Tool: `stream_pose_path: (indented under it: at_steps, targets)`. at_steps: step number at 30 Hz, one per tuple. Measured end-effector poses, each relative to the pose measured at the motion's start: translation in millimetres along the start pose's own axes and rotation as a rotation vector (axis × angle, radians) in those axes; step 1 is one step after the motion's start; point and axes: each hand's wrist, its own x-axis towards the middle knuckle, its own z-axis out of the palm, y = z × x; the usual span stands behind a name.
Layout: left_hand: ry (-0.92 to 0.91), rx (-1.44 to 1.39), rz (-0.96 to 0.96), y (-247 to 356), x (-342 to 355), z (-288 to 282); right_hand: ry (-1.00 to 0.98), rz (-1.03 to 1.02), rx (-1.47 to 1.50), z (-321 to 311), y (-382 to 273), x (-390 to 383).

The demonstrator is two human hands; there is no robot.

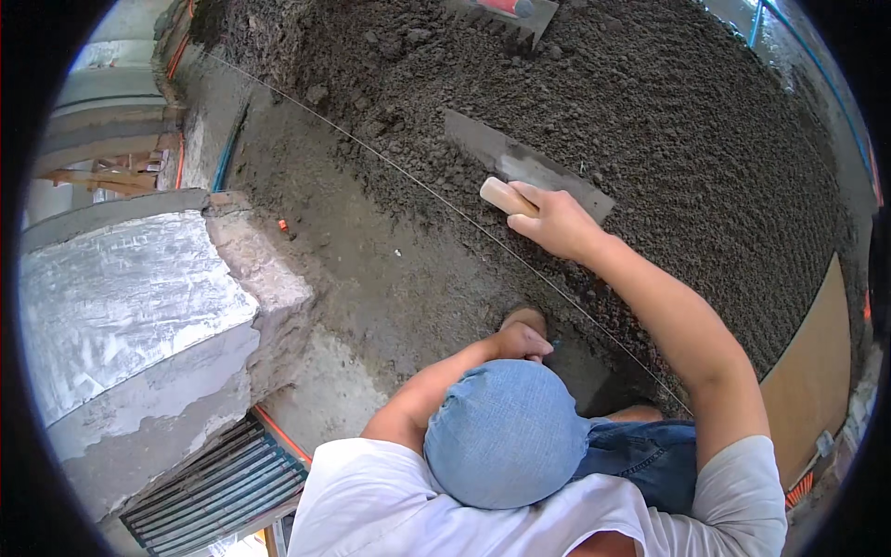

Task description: Smoothing and leveling a wet cement base layer on a floor using a trowel and a notched trowel.

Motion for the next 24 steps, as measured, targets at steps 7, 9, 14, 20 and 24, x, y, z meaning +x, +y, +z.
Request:
stream_pose_path:
  at_steps: [7,9,14,20,24]
  targets:
    - [-0.021,0.029,0.0,0.3,-2.5,-1.7,0.067,0.072,0.05,1.1,1.8,-28.6]
    - [-0.061,0.047,0.051,6.3,-8.2,-2.1,-0.068,0.084,-0.005,4.7,2.6,-31.0]
    - [0.032,-0.066,-0.146,44.6,-38.7,15.6,0.006,0.138,0.113,-12.8,3.0,-36.7]
    - [0.007,-0.022,-0.187,23.1,-15.9,6.7,-0.037,-0.019,0.012,11.1,8.7,-15.6]
    - [-0.353,-0.381,-0.669,-10.7,17.5,-24.4,-0.04,0.031,-0.106,-24.1,9.0,-6.2]
